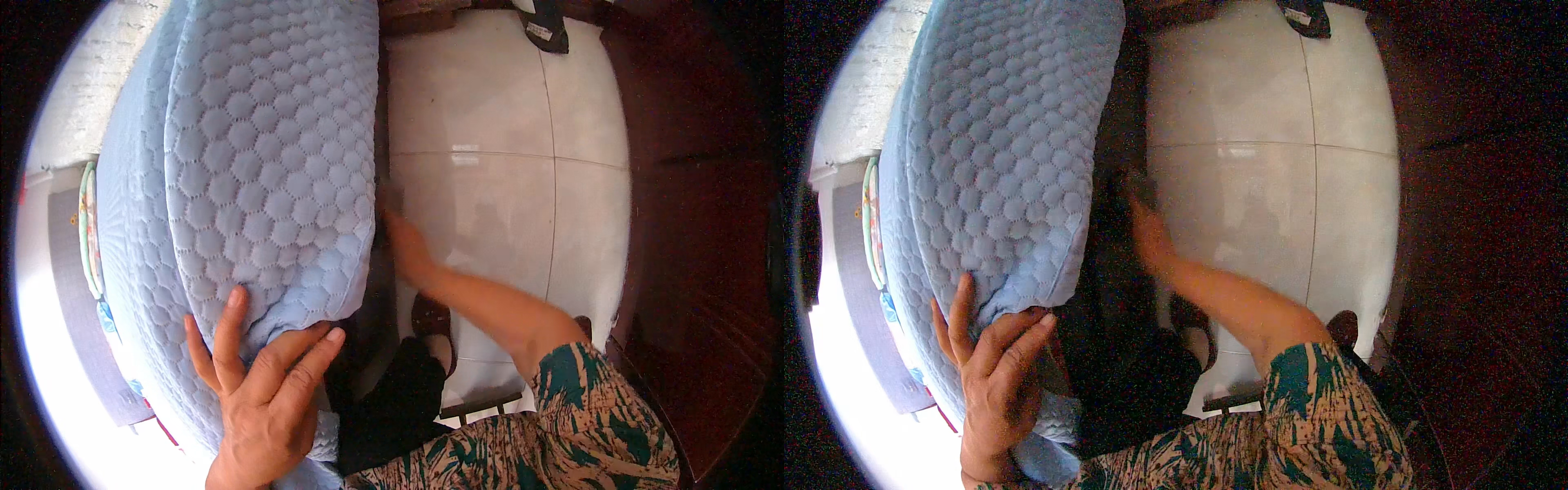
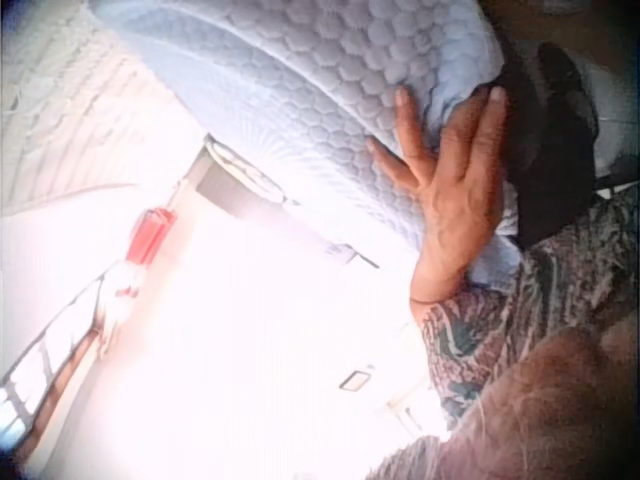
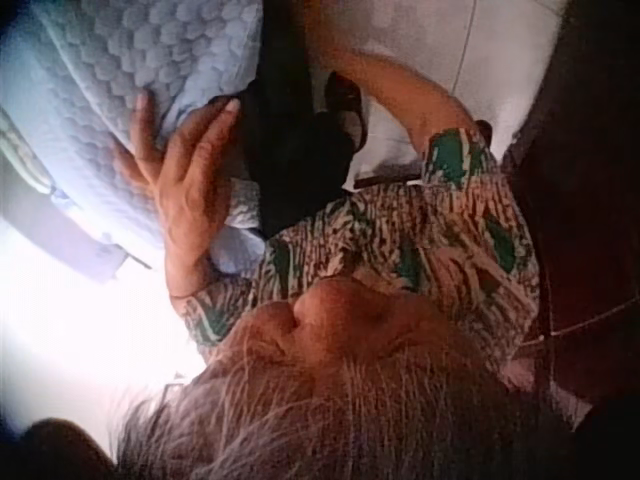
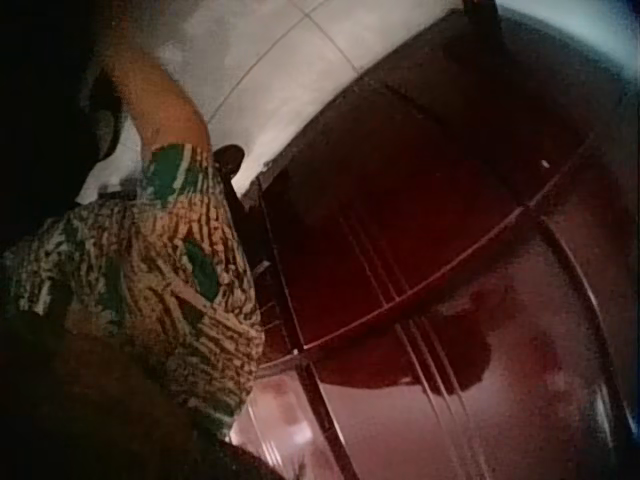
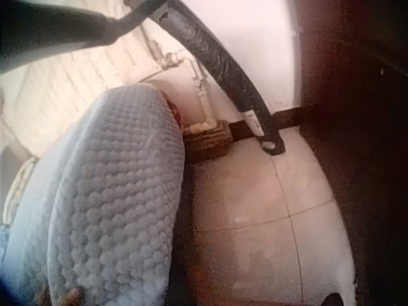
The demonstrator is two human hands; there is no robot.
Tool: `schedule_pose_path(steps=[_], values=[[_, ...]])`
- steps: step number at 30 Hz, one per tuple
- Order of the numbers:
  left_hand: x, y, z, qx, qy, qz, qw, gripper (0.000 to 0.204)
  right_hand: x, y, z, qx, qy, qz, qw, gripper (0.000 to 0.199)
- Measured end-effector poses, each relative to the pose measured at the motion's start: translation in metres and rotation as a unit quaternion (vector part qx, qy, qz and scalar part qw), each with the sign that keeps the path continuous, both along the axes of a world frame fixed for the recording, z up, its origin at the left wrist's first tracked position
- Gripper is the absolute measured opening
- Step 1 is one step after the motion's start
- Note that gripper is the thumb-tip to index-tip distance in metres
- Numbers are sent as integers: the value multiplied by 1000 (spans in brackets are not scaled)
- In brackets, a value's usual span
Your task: The person wipes the doors and drawers of a wooden wardrobe using a grey cloth. They move the edge of a bedspread to reach the bottom section of the furniture.
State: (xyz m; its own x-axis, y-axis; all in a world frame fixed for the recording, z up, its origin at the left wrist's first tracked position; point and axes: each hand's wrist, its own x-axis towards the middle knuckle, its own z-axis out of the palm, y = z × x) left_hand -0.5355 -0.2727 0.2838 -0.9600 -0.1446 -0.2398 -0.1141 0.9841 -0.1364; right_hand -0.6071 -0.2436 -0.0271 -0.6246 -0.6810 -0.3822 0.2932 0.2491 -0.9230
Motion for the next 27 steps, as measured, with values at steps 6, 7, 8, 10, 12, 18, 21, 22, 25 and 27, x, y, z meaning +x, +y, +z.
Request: schedule_pose_path(steps=[6,7,8,10,12,18,21,22,25,27], values=[[-4,-1,3,23,-19,-1,1000,35,142,51,-40,33,130,-3,991,53],[-2,-3,2,34,-23,0,999,42,146,52,-34,43,91,20,995,54],[-1,-3,1,44,-26,1,999,49,146,52,-30,52,52,42,996,55],[0,-2,2,26,-25,2,999,36,96,30,-28,75,3,25,997,51],[-2,-1,0,22,-22,-6,999,30,58,13,-28,-2,125,-98,987,45],[1,-6,-2,33,-8,-20,999,32,98,21,38,-22,143,-121,982,47],[2,-10,-2,34,19,-39,998,31,128,50,68,-74,142,-37,986,42],[6,-13,-2,56,46,-42,997,46,127,51,69,-81,115,-22,990,41],[5,-19,-1,71,72,-46,994,46,91,59,80,-90,145,-35,985,32],[18,-16,-17,79,85,-43,992,47,71,84,75,-36,165,-32,985,32]])
